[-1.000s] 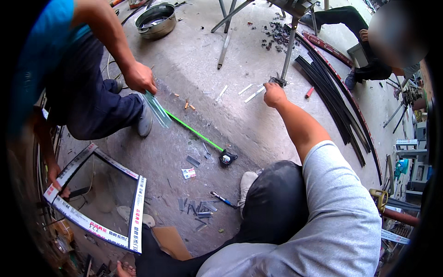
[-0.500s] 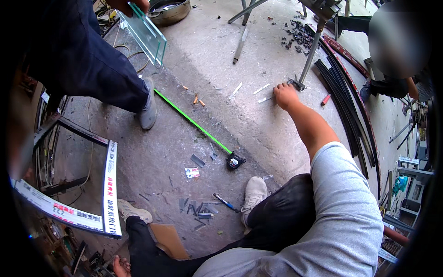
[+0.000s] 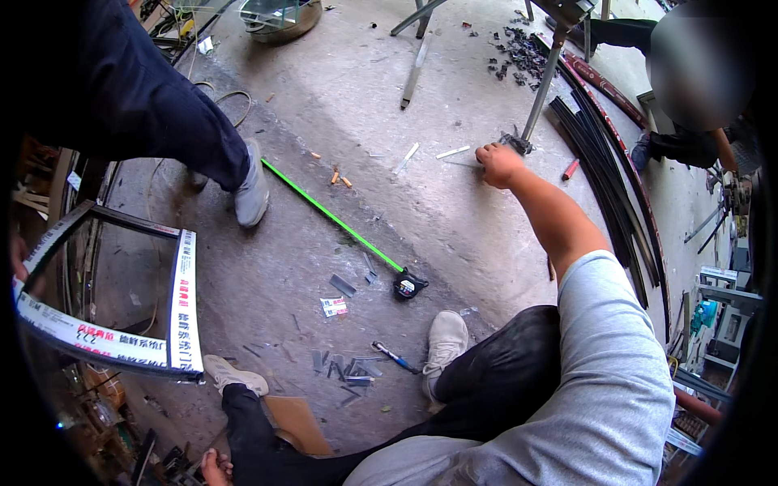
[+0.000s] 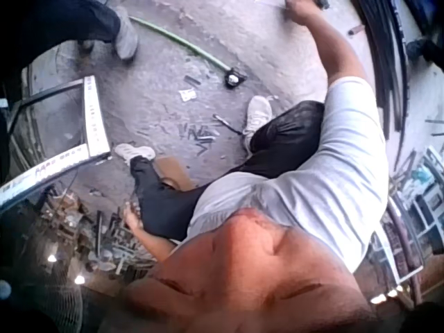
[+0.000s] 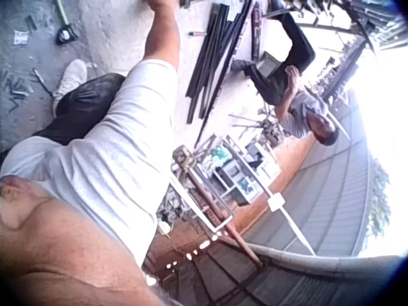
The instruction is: The person measures metal frame pieces with a tape measure, marks them, and assembles them into a rectangular frame using a power drill. They then insert a glass pane into the frame and carry the completed unit to a storage area.
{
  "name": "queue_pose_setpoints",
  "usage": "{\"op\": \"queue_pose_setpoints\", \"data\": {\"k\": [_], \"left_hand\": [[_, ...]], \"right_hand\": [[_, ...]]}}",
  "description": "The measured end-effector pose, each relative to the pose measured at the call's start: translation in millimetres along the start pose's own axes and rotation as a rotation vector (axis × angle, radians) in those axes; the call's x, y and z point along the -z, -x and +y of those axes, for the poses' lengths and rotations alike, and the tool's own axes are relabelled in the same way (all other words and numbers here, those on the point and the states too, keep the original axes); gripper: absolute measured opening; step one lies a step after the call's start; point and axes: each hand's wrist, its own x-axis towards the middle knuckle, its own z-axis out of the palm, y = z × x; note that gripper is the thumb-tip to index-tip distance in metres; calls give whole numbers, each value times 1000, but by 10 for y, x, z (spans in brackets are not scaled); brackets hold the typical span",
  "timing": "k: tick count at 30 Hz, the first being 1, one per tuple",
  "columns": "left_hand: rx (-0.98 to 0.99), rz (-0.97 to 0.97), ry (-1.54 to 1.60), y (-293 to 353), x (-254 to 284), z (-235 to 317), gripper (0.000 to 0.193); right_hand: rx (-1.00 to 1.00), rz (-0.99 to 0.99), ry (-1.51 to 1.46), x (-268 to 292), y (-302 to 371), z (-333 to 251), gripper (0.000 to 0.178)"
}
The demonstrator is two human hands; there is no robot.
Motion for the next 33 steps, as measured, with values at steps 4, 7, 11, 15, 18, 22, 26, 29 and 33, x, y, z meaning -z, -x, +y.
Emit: {"op": "queue_pose_setpoints", "data": {"k": [4,7,11,15,18,22,26,29,33], "left_hand": [[-6,-16,-18,78,-74,90,25],[-1,-28,-47,49,-43,67,26],[-1,8,-57,198,-171,211,32],[24,24,-84,222,-152,187,36],[13,8,-116,177,-92,124,32],[10,0,-88,128,-24,45,26],[25,-10,-82,123,-62,105,23],[8,-40,-68,106,-34,98,23],[38,-27,-68,107,1,57,27]], "right_hand": [[131,85,-84,110,-91,19,29],[210,96,-66,330,-268,-207,25],[201,97,-17,154,-507,-284,25],[150,153,63,65,-482,-403,21],[96,213,-23,-3,-460,-406,19],[192,104,-33,121,-508,-407,19],[270,139,-76,350,-648,-570,20],[258,127,-73,363,-681,-544,19],[378,167,-83,392,-779,-727,20]]}}
